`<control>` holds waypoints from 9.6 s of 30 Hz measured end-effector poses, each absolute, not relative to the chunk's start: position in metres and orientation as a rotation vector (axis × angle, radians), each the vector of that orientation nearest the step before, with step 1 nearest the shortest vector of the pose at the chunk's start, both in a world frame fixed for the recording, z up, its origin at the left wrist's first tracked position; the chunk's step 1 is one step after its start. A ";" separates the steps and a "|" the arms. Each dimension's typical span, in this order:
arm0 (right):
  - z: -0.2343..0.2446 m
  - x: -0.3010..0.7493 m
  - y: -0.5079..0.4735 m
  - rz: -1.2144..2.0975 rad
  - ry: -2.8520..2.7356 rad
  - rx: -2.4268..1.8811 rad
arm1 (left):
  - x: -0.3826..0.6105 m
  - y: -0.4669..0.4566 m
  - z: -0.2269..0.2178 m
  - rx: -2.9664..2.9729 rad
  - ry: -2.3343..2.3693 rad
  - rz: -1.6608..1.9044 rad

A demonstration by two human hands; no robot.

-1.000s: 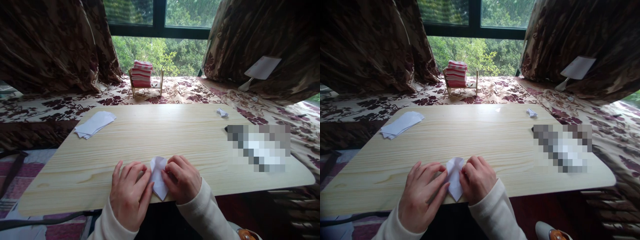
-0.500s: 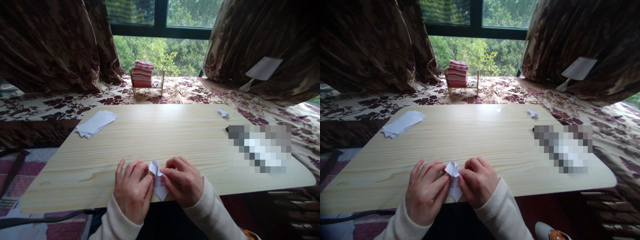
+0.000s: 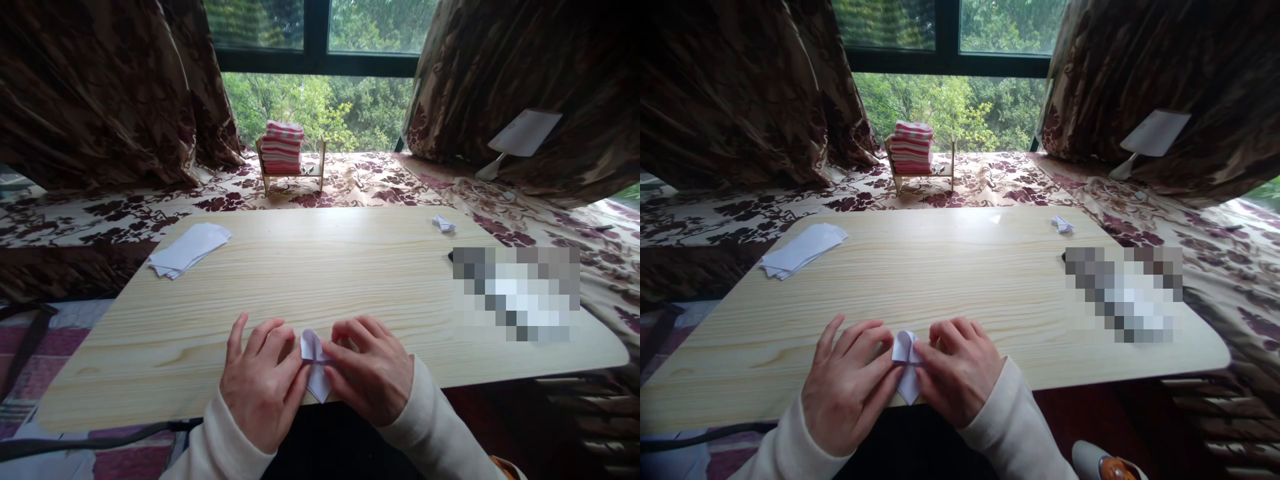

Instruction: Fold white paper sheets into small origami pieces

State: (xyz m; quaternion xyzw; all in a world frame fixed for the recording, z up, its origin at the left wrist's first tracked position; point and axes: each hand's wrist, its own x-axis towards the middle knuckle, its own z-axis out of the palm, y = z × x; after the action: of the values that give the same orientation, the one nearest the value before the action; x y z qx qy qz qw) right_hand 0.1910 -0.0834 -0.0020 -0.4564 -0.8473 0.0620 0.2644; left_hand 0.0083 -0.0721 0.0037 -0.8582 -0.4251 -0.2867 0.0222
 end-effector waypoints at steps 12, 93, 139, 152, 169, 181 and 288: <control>-0.002 0.194 -0.086 0.180 -2.263 -1.270 | 0.009 -0.071 0.000 -2.692 -1.275 -0.901; 0.010 0.198 -0.093 0.252 -2.299 -1.371 | 0.021 -0.115 -0.014 -2.625 -1.278 -0.769; 0.015 0.153 -0.077 0.194 -2.225 -1.966 | 0.014 -0.072 0.000 -2.737 -1.176 -0.570; 0.015 0.152 -0.076 0.200 -2.162 -1.947 | -0.012 -0.105 0.008 -2.713 -1.232 -0.888; 0.005 0.185 -0.095 0.342 -2.290 -1.403 | 0.001 -0.100 0.001 -2.793 -1.187 -0.892; 0.008 0.191 -0.093 0.276 -2.424 -1.442 | 0.002 -0.104 0.002 -2.791 -1.195 -0.829; 0.019 0.193 -0.079 0.146 -2.369 -1.207 | 0.027 -0.126 -0.020 -2.579 -1.524 -0.855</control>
State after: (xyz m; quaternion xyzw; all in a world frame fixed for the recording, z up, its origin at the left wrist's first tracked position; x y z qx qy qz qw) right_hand 0.1932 -0.0790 0.0190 -0.4402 -0.8644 0.0531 0.2372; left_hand 0.0273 -0.1260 -0.0198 -0.8278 -0.4891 -0.2743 0.0133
